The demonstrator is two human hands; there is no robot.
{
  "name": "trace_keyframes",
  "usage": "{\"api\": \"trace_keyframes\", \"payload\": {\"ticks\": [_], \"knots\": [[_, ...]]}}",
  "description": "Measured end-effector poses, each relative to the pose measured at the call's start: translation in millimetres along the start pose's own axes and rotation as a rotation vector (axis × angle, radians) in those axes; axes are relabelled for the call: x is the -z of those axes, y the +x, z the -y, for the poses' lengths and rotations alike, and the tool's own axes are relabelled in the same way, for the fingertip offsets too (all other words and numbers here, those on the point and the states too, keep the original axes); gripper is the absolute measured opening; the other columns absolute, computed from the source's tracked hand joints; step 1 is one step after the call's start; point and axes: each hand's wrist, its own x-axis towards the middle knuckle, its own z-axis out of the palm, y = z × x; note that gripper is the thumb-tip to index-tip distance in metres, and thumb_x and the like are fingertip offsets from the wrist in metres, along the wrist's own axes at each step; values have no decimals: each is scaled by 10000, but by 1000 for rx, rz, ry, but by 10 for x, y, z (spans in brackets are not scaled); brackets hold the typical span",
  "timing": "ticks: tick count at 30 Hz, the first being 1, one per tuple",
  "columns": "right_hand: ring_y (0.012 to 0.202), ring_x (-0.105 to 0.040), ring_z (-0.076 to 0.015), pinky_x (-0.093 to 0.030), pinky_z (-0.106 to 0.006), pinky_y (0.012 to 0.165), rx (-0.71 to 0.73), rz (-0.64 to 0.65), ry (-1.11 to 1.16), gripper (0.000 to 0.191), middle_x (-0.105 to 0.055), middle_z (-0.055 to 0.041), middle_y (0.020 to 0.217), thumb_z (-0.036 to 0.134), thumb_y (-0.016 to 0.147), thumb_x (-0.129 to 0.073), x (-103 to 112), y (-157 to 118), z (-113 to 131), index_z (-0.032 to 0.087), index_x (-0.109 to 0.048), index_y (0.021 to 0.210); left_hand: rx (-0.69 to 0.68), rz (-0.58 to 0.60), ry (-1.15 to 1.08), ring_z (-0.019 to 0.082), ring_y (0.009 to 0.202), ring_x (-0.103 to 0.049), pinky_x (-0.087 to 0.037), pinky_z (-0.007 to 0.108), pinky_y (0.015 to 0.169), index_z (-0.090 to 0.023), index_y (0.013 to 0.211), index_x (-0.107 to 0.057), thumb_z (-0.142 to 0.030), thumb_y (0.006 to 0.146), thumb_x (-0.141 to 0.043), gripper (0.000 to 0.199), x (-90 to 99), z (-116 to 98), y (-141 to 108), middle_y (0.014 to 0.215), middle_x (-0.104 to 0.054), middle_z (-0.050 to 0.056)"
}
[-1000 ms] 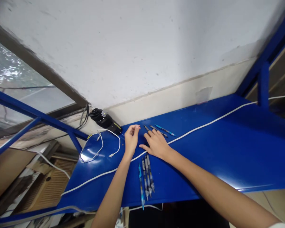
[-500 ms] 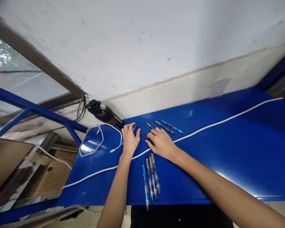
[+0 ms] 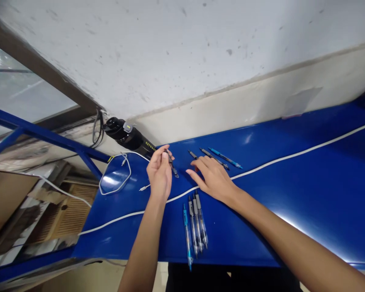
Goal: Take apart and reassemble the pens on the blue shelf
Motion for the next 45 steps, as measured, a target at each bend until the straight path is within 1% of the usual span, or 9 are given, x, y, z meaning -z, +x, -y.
{"api": "trace_keyframes", "payload": {"ticks": [3,7,12,17,20,27,32,39,45], "knots": [[932,-683,-272,-553,-440,881,-1,-24,92,255,-715,-95,1020,405,1116,-537,34,-9,28,209,-619,1256,150,-28,-349,156,1008,-685,-546,321,1013,-235,1115,-781,-351,910,-866,250,-57,-62,-7,1096,-703,40],[980,-717,-278,-571,-436,889,-13,-18,174,300,-740,-108,1113,405,1108,-555,19,-29,40,218,-578,1341,269,-21,-472,163,1067,-721,-536,363,1116,-218,1057,-774,-298,859,-917,257,-107,-53,-48,1065,-706,20],[974,-743,-271,-561,-390,830,-43,58,213,267,-756,-116,1160,337,1149,-422,-24,-48,50,223,-575,1336,312,44,-386,215,1093,-761,-547,423,1129,-220,1068,-745,-376,896,-882,269,-142,-31,-103,1056,-764,36],[703,-688,-221,-496,-336,680,-146,76,230,314,-738,-66,919,394,1162,-355,-18,-73,31,227,-597,1271,305,243,-260,340,1260,-725,-544,531,1133,-232,1307,-718,-555,978,-744,461,-153,-66,-127,1296,-768,140],[585,-625,-195,-440,-316,601,-162,27,217,304,-687,-26,771,432,1151,-397,-6,-79,-4,233,-626,1179,303,294,-249,349,1249,-731,-550,521,1122,-221,1262,-742,-561,975,-744,445,-169,-71,-143,1247,-783,137],[464,-541,-150,-361,-288,526,-117,-15,198,304,-646,5,667,425,1145,-431,-17,-79,-58,235,-638,1028,244,170,-196,282,976,-802,-596,450,1002,-182,934,-771,-500,889,-862,334,-214,25,-137,938,-810,82],[470,-538,-138,-339,-283,533,-51,-4,153,262,-655,17,671,399,1140,-475,-42,-105,-91,225,-652,1057,246,45,-181,155,759,-739,-558,270,793,-191,795,-672,-459,773,-964,397,-204,107,-133,734,-714,-9],[534,-588,-160,-406,-292,563,-86,-20,146,271,-677,-6,750,406,1139,-459,-11,-92,-107,215,-651,1137,238,284,-283,266,1136,-741,-544,414,1055,-225,1245,-763,-475,950,-798,389,-226,-32,-196,1211,-789,119],[685,-680,-210,-485,-332,665,-63,11,148,363,-728,-56,848,413,1163,-358,13,-57,-90,221,-665,1131,225,158,-235,187,842,-749,-575,333,865,-187,948,-782,-441,864,-894,290,-237,45,-192,931,-801,66]]}}
